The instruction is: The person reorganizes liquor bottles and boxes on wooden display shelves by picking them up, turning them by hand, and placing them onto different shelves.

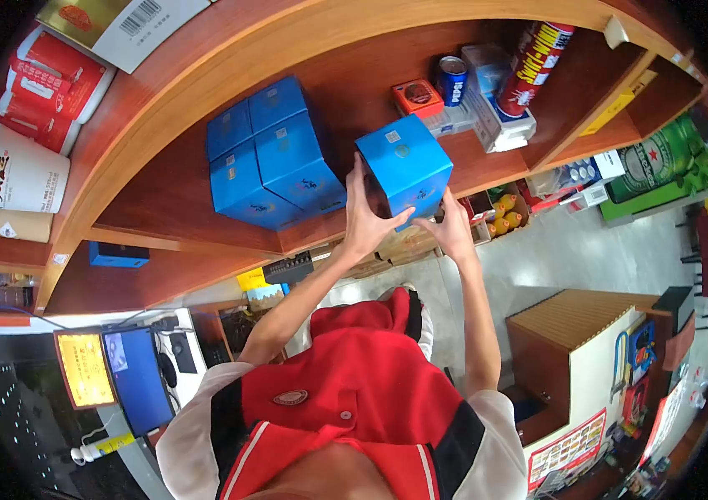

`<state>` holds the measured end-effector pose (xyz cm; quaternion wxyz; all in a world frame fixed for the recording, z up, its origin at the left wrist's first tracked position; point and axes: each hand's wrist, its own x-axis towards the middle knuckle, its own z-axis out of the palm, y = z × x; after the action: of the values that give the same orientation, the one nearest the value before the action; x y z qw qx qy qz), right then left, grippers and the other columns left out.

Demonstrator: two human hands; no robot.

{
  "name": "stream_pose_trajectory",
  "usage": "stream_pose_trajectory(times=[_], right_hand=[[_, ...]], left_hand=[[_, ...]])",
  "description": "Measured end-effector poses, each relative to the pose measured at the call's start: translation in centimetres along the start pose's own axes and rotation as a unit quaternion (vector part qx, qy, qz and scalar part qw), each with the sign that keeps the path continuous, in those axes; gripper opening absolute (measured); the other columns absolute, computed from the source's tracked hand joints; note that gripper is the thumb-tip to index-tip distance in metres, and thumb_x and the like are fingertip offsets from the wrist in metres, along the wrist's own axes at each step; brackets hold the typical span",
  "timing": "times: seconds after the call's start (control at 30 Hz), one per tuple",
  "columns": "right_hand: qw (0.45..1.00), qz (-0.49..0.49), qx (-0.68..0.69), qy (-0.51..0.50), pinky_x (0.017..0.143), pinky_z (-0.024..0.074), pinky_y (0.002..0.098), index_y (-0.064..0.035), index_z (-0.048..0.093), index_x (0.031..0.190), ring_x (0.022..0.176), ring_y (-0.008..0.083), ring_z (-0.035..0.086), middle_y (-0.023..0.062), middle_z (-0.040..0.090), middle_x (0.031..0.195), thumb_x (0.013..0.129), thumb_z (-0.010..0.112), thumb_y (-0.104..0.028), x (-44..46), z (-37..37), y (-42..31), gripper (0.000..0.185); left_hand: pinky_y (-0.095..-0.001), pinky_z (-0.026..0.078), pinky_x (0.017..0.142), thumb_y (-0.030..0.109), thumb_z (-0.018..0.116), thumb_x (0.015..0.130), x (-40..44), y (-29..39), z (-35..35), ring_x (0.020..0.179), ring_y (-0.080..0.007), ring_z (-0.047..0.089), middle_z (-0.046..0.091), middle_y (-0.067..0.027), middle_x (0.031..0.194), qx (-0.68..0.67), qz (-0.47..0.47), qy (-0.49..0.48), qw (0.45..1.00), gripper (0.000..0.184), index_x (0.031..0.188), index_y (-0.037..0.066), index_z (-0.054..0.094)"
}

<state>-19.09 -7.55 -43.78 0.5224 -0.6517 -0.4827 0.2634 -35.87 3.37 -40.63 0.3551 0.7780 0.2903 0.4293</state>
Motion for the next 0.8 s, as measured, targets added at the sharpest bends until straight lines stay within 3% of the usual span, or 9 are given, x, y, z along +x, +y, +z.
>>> stream_pose_trajectory(times=[0.07,0.2,0.27,0.33,0.37,0.43,0.6,0.73,0.8], right_hand=[[0.997,0.031,-0.073,0.009,0.090,0.0556,0.0435,-0.0004,0.055,0.133,0.106,0.0356,0.071,0.0214,0.070,0.120,0.071,0.092,-0.007,1.2,0.6,1.6,0.073],[0.993,-0.034,-0.102,0.039,0.084,0.0563,0.0461,0.0002,0.057,0.130,0.101,0.0404,0.070,0.0208,0.070,0.117,0.072,0.091,-0.011,3.2,2.9,1.9,0.069],[0.997,-0.010,-0.070,0.033,0.083,0.0560,0.0471,0.0006,0.058,0.127,0.100,0.0433,0.069,0.0210,0.070,0.114,0.072,0.092,-0.013,5.0,3.7,0.7,0.066],[0.991,-0.057,-0.113,0.036,0.082,0.0555,0.0476,0.0013,0.059,0.122,0.099,0.0462,0.067,0.0228,0.069,0.112,0.073,0.091,-0.015,7.6,5.1,0.7,0.061],[0.991,-0.062,-0.117,0.021,0.082,0.0550,0.0483,0.0016,0.059,0.119,0.100,0.0475,0.066,0.0247,0.069,0.111,0.074,0.091,-0.018,9.0,5.6,0.3,0.058],[0.989,-0.089,-0.115,0.031,0.080,0.0548,0.0501,0.0006,0.058,0.117,0.099,0.0480,0.066,0.0252,0.069,0.109,0.073,0.092,-0.021,11.5,7.4,0.2,0.059],[0.968,-0.170,-0.162,0.088,0.077,0.0555,0.0503,-0.0023,0.057,0.117,0.095,0.0462,0.067,0.0234,0.069,0.107,0.072,0.092,-0.020,16.2,10.6,2.1,0.060],[0.956,-0.241,-0.128,0.112,0.080,0.0558,0.0472,-0.0030,0.059,0.119,0.097,0.0428,0.069,0.0208,0.071,0.108,0.071,0.093,-0.016,17.0,11.1,1.4,0.060],[0.967,-0.166,-0.164,0.103,0.081,0.0548,0.0477,-0.0029,0.061,0.122,0.100,0.0433,0.069,0.0210,0.071,0.112,0.071,0.094,-0.017,16.8,11.3,2.2,0.063]], left_hand=[[-0.0513,0.038,0.117,0.020,0.093,0.072,-0.1,0.7,-0.4,0.141,-0.0486,0.040,0.031,-0.0314,0.155,0.033,0.002,-0.001,0.999,0.124,0.163,-0.001,0.011],[-0.0477,0.037,0.117,0.013,0.090,0.075,-3.4,2.5,-1.2,0.144,-0.0456,0.038,0.029,-0.0293,0.161,0.136,0.012,0.051,0.989,0.114,0.161,-0.005,0.017],[-0.0443,0.046,0.110,0.003,0.082,0.082,-6.5,4.3,-3.1,0.134,-0.0415,0.053,0.050,-0.0265,0.149,0.095,0.061,0.033,0.993,0.079,0.151,-0.006,0.043],[-0.0380,0.055,0.093,-0.003,0.077,0.085,-10.1,3.8,-4.5,0.108,-0.0327,0.070,0.070,-0.0196,0.122,0.053,0.039,0.005,0.998,0.043,0.127,-0.004,0.066],[-0.0380,0.055,0.093,-0.003,0.077,0.085,-11.5,3.2,-5.3,0.108,-0.0327,0.070,0.070,-0.0196,0.122,0.063,0.035,0.010,0.997,0.043,0.127,-0.004,0.066],[-0.0336,0.058,0.077,-0.005,0.073,0.088,-13.4,2.1,-7.0,0.086,-0.0262,0.074,0.075,-0.0144,0.099,0.055,-0.036,0.024,0.998,0.024,0.112,-0.002,0.072],[-0.0316,0.056,0.072,0.000,0.066,0.095,-17.6,0.3,-13.2,0.080,-0.0209,0.072,0.072,-0.0143,0.089,0.150,-0.187,0.124,0.963,0.014,0.109,-0.002,0.070],[-0.0300,0.056,0.072,0.005,0.065,0.100,-21.4,-3.4,-19.8,0.074,-0.0139,0.067,0.068,-0.0057,0.083,0.170,-0.232,0.262,0.921,0.007,0.100,-0.001,0.068],[-0.0295,0.055,0.071,0.008,0.064,0.102,-21.2,-4.2,-23.7,0.075,-0.0126,0.065,0.067,-0.0043,0.084,0.161,-0.263,0.318,0.897,0.010,0.097,-0.001,0.067]])
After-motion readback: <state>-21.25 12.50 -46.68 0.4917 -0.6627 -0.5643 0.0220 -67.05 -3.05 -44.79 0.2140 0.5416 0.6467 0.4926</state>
